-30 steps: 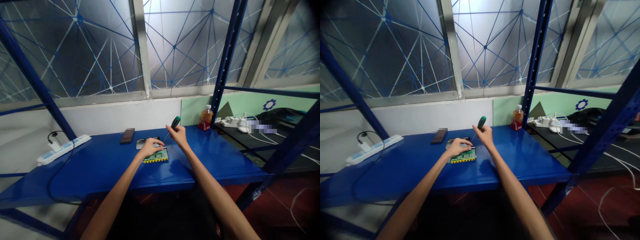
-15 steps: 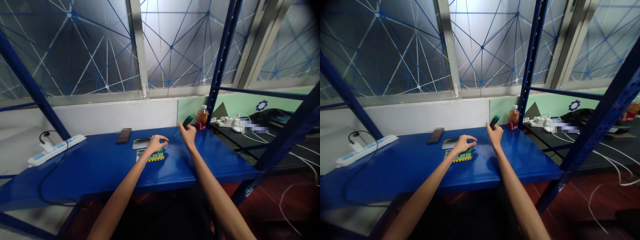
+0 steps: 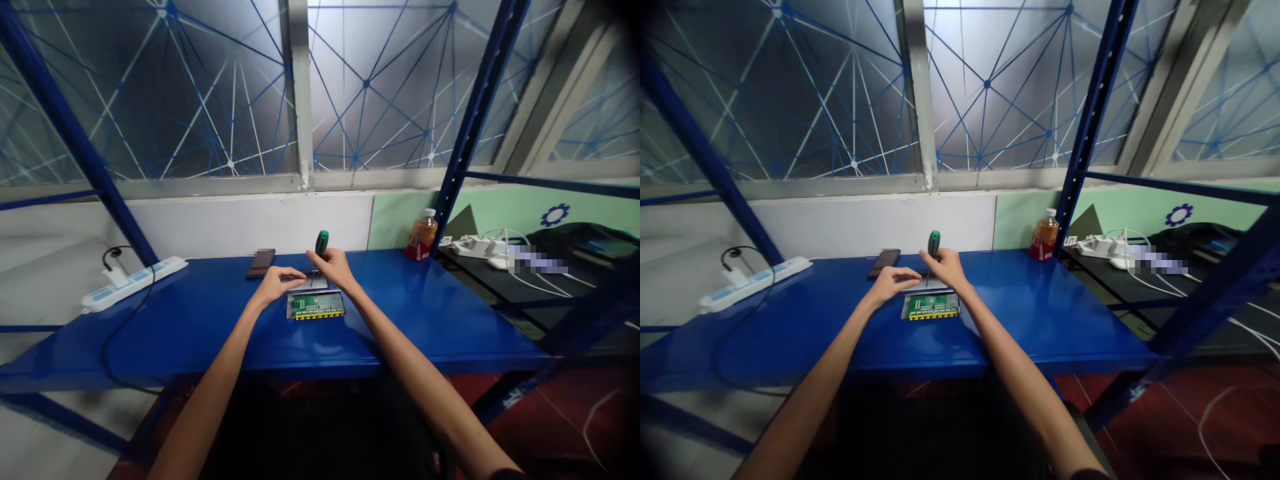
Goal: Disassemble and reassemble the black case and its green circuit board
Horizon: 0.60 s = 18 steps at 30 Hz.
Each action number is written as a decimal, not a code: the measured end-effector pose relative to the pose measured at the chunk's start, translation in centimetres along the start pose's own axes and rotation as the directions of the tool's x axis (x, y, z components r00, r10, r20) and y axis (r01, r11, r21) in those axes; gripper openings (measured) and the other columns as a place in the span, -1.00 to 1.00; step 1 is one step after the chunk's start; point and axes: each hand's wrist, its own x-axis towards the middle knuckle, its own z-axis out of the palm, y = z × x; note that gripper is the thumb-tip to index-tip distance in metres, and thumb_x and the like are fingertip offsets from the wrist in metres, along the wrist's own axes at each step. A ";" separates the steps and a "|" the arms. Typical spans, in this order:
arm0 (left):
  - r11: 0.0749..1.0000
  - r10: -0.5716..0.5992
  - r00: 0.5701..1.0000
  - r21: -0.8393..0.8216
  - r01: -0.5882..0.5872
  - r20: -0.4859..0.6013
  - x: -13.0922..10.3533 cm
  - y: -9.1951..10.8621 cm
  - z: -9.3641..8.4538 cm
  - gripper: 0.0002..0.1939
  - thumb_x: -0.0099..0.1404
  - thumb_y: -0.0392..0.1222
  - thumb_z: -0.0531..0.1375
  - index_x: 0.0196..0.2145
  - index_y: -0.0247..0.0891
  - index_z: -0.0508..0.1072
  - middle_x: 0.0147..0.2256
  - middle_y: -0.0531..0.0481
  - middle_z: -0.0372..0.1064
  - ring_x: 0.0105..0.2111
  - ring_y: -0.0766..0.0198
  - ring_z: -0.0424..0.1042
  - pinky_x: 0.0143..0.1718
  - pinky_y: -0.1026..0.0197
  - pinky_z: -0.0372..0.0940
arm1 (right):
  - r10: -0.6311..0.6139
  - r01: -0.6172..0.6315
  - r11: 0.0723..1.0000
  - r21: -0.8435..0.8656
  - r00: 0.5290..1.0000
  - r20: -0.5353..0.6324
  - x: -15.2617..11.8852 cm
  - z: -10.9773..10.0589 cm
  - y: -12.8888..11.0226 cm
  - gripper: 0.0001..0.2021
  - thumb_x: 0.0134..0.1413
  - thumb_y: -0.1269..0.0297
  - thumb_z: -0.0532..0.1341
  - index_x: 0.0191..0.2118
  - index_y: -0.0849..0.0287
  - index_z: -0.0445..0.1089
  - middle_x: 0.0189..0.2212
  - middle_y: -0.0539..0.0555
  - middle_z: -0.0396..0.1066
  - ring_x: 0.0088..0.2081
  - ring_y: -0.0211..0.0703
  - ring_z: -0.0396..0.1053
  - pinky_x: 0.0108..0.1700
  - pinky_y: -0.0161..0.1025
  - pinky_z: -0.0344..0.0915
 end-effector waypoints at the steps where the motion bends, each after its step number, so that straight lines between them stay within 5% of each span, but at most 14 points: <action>1: 1.000 -0.005 1.000 0.004 0.005 0.019 -0.4 -0.2 -0.4 -0.78 0.15 -0.13 0.30 -0.28 -0.32 0.60 -0.24 -0.12 0.57 -0.20 0.12 0.52 -0.08 0.13 0.35 | -0.023 0.024 1.000 -0.017 0.999 0.039 0.3 0.8 -0.3 -0.49 0.08 -0.12 0.12 -0.65 0.20 0.24 -0.73 -0.03 0.19 -0.62 -0.33 0.11 -0.55 -0.35 -0.02; 6: 0.999 -0.031 0.998 0.042 0.029 0.052 -1.2 -1.0 -0.3 -0.77 0.12 -0.14 0.31 -0.31 -0.34 0.61 -0.26 -0.14 0.57 -0.18 0.07 0.51 -0.05 0.10 0.32 | -0.058 0.067 0.995 -0.078 0.992 0.115 0.4 2.9 -1.0 -0.52 0.08 -0.03 0.11 -0.69 0.19 0.18 -0.76 -0.05 0.09 -0.62 -0.35 0.07 -0.55 -0.35 -0.09; 18: 0.994 -0.039 0.996 0.103 0.031 0.084 -1.1 -1.4 0.4 -0.85 0.11 -0.21 0.30 -0.36 -0.34 0.61 -0.31 -0.13 0.58 -0.24 0.09 0.52 -0.09 0.10 0.32 | -0.069 0.082 0.992 -0.099 0.989 0.128 -1.1 2.9 -0.4 -0.53 0.13 -0.01 0.08 -0.67 0.19 0.16 -0.77 -0.05 0.11 -0.63 -0.35 0.07 -0.54 -0.34 -0.09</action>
